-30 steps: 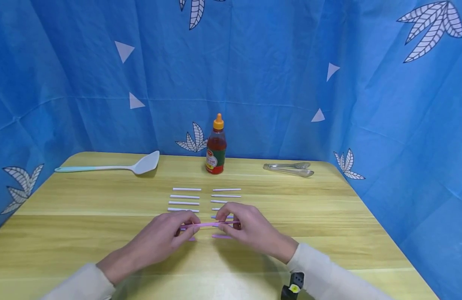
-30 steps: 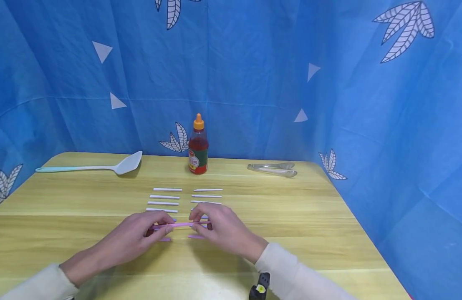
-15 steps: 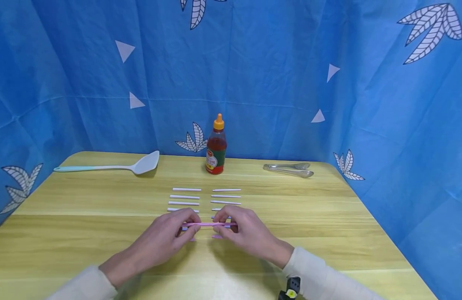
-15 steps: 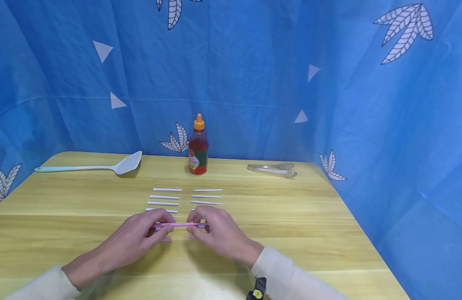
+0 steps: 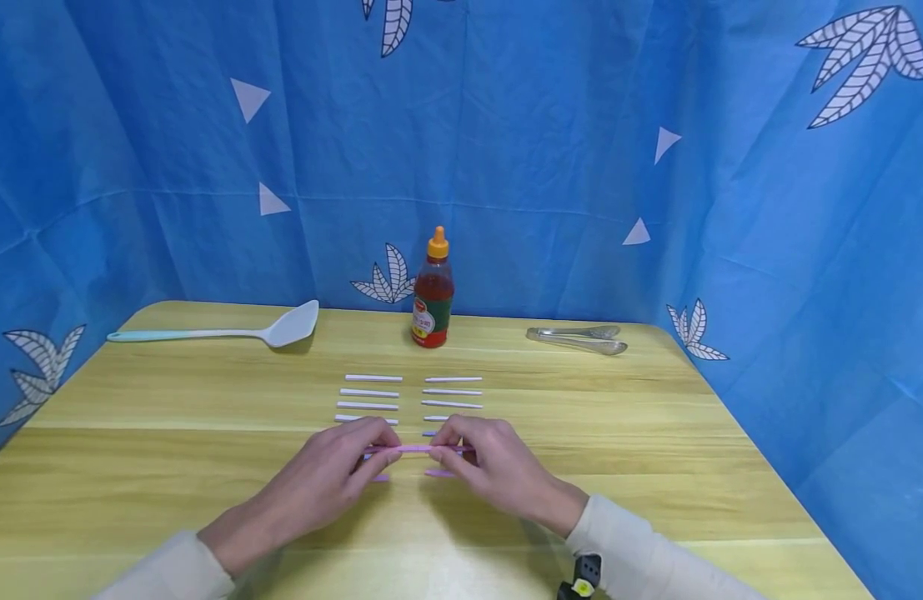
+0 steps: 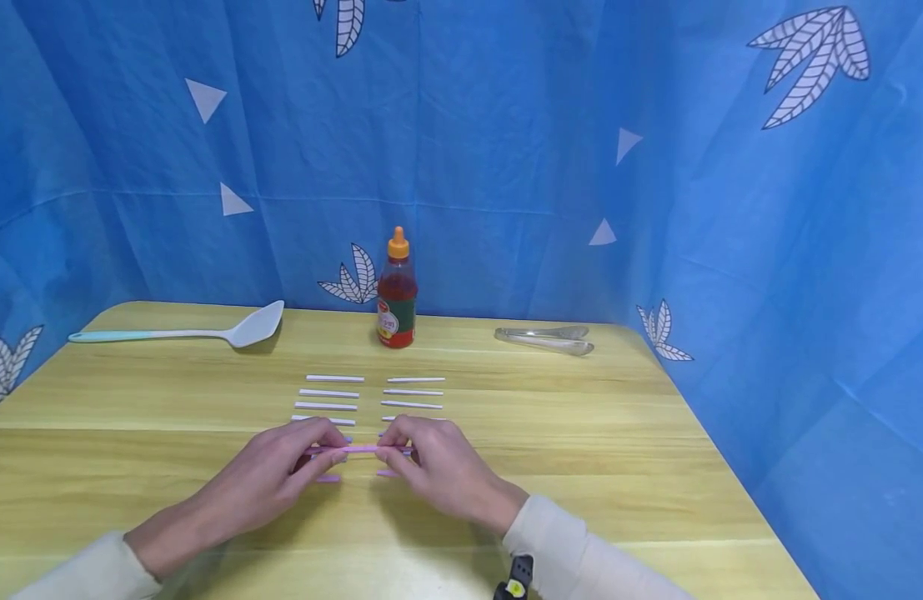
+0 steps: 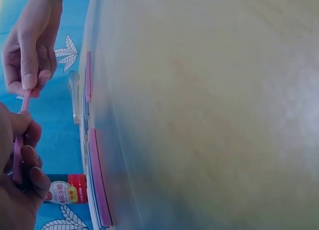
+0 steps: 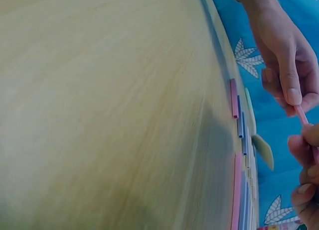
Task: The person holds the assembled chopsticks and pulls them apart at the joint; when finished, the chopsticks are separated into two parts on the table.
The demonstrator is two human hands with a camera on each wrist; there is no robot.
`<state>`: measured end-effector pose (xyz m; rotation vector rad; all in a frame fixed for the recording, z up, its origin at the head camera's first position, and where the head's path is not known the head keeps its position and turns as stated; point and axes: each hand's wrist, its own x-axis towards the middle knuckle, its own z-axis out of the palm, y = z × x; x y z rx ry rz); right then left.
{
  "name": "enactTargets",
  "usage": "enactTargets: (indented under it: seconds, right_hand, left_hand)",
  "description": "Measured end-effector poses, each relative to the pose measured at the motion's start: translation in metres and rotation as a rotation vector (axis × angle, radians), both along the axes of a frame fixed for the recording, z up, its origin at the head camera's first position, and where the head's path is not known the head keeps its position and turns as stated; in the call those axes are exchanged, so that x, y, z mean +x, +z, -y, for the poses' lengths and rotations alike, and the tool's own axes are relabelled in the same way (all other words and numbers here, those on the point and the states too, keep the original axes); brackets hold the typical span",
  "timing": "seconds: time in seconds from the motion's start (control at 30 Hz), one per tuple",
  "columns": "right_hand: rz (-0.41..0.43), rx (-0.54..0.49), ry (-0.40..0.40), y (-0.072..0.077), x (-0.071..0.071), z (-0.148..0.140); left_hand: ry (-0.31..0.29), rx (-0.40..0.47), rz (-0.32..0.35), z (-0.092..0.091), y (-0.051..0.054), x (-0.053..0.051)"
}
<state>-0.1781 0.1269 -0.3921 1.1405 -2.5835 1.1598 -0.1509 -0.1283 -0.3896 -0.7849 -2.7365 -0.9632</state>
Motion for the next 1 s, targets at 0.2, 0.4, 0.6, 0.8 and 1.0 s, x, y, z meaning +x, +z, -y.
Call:
enactTargets:
  seconds: [0.2, 0.4, 0.6, 0.8, 1.0]
  right_hand:
    - [-0.059, 0.015, 0.031, 0.002, 0.002, -0.003]
    - [-0.029, -0.003, -0.117, -0.007, -0.009, -0.046]
    - [0.042, 0.028, -0.209, -0.009, -0.007, -0.076]
    - [-0.005, 0.077, -0.102, -0.012, 0.006, -0.062]
    - [-0.065, 0.195, -0.068, -0.015, 0.018, -0.043]
  left_hand:
    - [-0.035, -0.004, -0.014, 0.004, 0.001, 0.0]
    - [0.113, 0.019, 0.015, 0.045, 0.005, -0.002]
    - [0.141, -0.068, -0.014, 0.077, 0.005, 0.003]
    - [0.04, -0.158, -0.079, 0.073, -0.002, 0.008]
    - [-0.014, -0.177, -0.094, 0.062, -0.005, 0.011]
